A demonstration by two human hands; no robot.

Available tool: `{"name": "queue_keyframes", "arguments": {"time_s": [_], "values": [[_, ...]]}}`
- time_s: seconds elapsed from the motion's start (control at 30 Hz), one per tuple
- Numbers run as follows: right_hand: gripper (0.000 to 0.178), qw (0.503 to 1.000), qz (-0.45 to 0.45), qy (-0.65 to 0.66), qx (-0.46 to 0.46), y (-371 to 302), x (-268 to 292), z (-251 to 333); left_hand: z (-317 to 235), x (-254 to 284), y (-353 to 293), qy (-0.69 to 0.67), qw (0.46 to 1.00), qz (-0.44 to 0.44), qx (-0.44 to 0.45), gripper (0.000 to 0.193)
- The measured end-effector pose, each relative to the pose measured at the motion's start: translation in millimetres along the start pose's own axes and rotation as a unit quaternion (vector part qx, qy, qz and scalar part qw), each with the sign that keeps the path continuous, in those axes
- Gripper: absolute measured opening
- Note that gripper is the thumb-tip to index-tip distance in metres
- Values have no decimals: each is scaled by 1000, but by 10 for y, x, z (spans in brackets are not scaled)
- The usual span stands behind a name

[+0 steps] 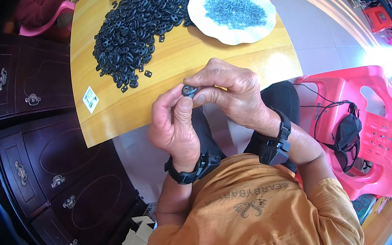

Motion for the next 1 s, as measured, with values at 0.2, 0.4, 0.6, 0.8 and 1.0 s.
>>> {"name": "queue_keyframes", "arguments": {"time_s": [0.2,0.4,0.6,0.8,1.0], "values": [[28,997,-35,-40,51,-11,-40,45,39,-26,-47,-37,999,-18,6,19],[27,991,-61,-83,85,-21,-40,75,122,10,-78,15,999,-14,-27,17],[27,993,-28,-79,82,45,-59,110,7,-12,-5,-42,999,-14,22,17],[22,993,-52,-47,97,24,-142,167,-57,-1,85,177,963,35,-203,24],[20,992,-77,-29,94,-34,-193,170,-59,-37,57,185,954,3,-237,20]]}}
Point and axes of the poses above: each hand's wrist, its own y-axis towards the middle knuckle, its own x-axis out of the back of the hand, z = x × y, the point moved 4 cm from there along y, towards the middle knuckle, and after that the axes turned 12 degrees about -x, right-handed, at the moved point
